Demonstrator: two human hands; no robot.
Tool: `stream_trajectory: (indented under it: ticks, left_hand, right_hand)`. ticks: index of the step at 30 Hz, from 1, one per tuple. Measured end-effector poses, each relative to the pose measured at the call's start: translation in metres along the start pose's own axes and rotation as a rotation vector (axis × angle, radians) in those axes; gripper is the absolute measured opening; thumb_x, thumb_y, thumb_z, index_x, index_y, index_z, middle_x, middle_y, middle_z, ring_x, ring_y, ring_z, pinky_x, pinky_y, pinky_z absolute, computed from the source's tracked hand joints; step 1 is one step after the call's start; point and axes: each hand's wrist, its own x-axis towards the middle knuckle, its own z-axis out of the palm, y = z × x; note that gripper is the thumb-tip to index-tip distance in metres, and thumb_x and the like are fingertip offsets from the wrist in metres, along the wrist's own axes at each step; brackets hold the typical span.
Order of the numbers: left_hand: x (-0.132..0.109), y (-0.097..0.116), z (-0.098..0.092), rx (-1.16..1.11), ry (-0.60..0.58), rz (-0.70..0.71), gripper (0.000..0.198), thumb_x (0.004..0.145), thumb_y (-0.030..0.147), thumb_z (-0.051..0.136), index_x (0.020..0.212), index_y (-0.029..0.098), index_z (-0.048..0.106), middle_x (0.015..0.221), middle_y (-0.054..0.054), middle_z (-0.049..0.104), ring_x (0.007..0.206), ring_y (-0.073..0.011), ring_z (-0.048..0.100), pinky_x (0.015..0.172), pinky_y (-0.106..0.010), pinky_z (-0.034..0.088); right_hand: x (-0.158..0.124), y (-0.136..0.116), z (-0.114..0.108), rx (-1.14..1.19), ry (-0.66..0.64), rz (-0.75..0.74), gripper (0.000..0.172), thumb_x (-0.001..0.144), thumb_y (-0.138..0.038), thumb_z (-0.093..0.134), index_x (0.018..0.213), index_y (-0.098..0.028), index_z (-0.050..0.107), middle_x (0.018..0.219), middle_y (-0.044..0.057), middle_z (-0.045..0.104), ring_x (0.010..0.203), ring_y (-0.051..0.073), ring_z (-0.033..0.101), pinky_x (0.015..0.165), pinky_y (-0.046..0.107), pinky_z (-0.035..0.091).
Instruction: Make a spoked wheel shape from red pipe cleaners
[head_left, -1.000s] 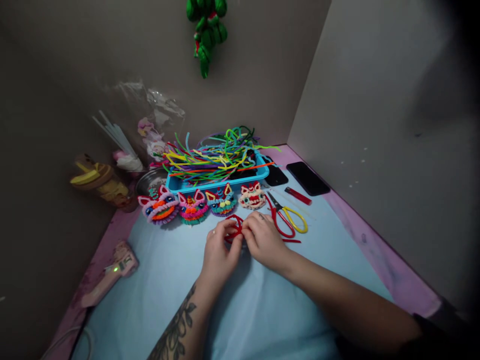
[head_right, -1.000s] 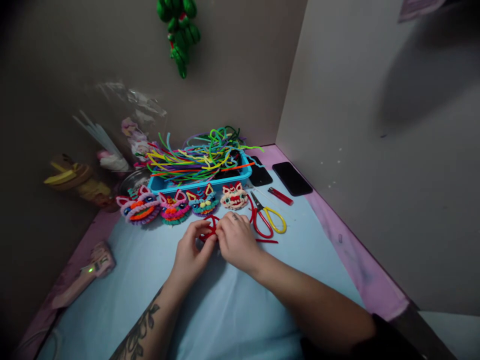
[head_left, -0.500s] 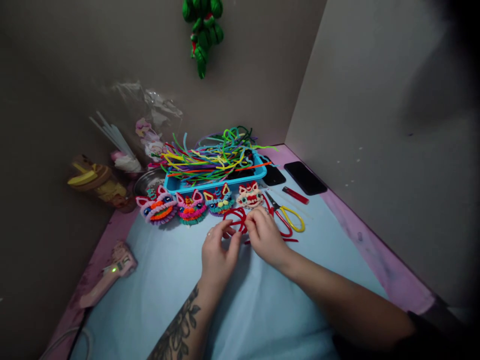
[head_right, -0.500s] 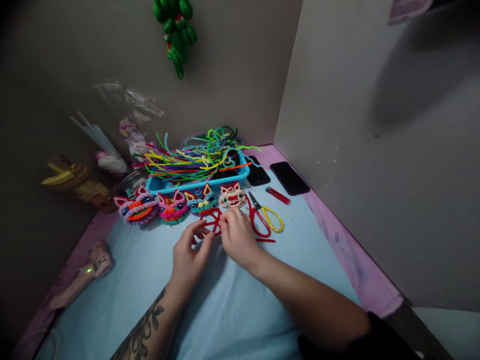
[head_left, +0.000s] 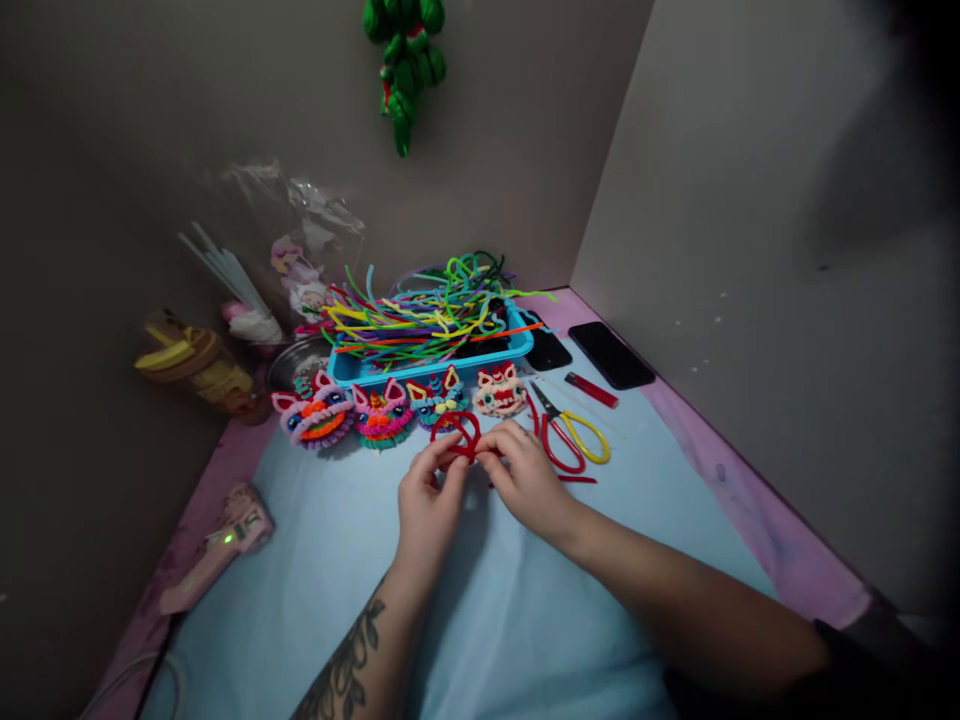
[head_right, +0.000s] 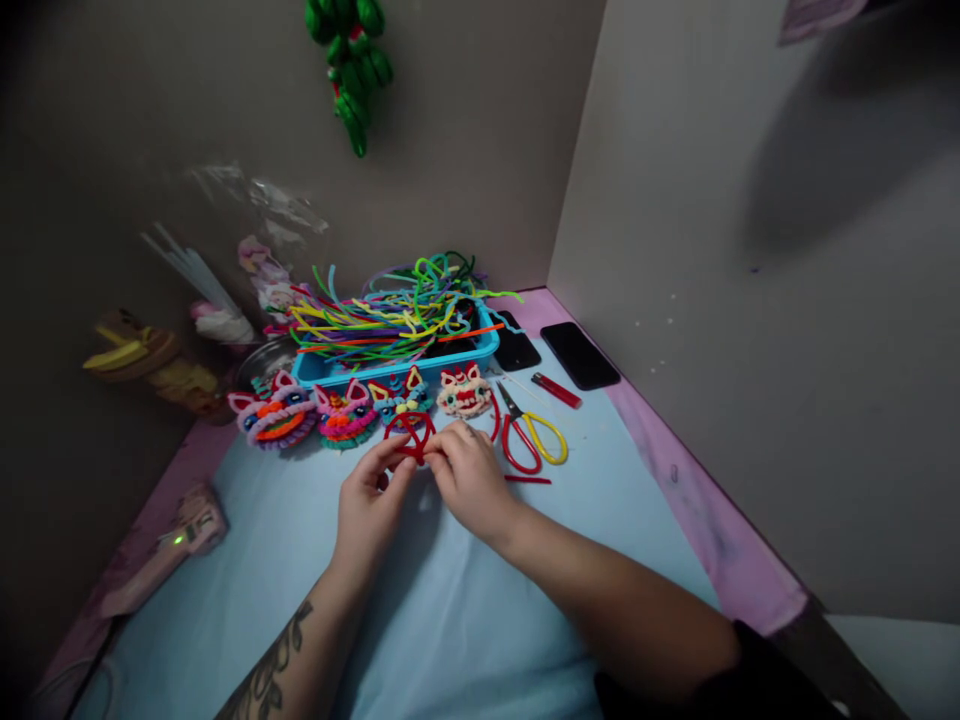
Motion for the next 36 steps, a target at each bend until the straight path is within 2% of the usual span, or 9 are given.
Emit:
stream_trajectory:
  ticks: [8,14,19,26,36]
  left_hand:
    - [0.0039,0.0003,-0.0019,-0.099,-0.027,-0.053,0.022,0.071,0.027,0.067,0.091,0.017,0.068,0.085,-0.006,0.07,0.075,-0.017,0.062,0.071,-0.028,0.047]
    - [0.007,-0.0039,-0.0025,-0.142,-0.081,-0.103,0.022,0.069,0.026,0.068,0.089,0.016,0.069,0.08,-0.006,0.07,0.069,-0.0152,0.06,0.066,-0.027,0.046]
    - [0.0078,-0.0065,-0.0034,-0.191,-0.132,-0.132,0.027,0.07,0.028,0.068,0.094,0.015,0.066,0.081,-0.007,0.07,0.07,-0.0162,0.062,0.067,-0.027,0.046]
    - [0.0074,-0.0024,-0.0027,-0.21,-0.132,-0.128,0.034,0.068,0.029,0.071,0.099,0.015,0.064,0.076,-0.004,0.068,0.07,-0.0141,0.061,0.067,-0.024,0.046]
    - [0.0088,-0.0071,-0.0036,-0.355,-0.123,-0.225,0.037,0.063,0.033,0.077,0.093,0.014,0.065,0.073,-0.005,0.07,0.067,-0.0149,0.063,0.067,-0.026,0.048]
  right_hand:
    - [0.0001,0.0034,-0.0025,-0.081,0.03,-0.058,0.007,0.087,-0.018,0.053,0.082,-0.019,0.058,0.085,0.004,0.059,0.087,0.02,0.055,0.078,0.034,0.037]
    - [0.0017,0.0034,-0.0059,-0.158,0.068,-0.126,0.008,0.087,-0.019,0.054,0.083,-0.02,0.061,0.083,0.004,0.062,0.086,0.021,0.054,0.08,0.036,0.036]
    - [0.0023,0.0029,-0.0084,-0.201,0.079,-0.15,0.01,0.088,-0.022,0.053,0.084,-0.021,0.062,0.083,0.004,0.062,0.085,0.021,0.053,0.079,0.036,0.036]
    - [0.0029,0.0054,-0.0055,-0.131,0.044,-0.099,0.01,0.087,-0.021,0.055,0.079,-0.02,0.061,0.082,0.004,0.061,0.084,0.021,0.053,0.077,0.035,0.037]
    - [0.0037,0.0036,-0.0068,-0.01,0.012,-0.096,0.013,0.088,-0.019,0.049,0.082,-0.02,0.061,0.084,0.005,0.06,0.085,0.02,0.054,0.077,0.035,0.039]
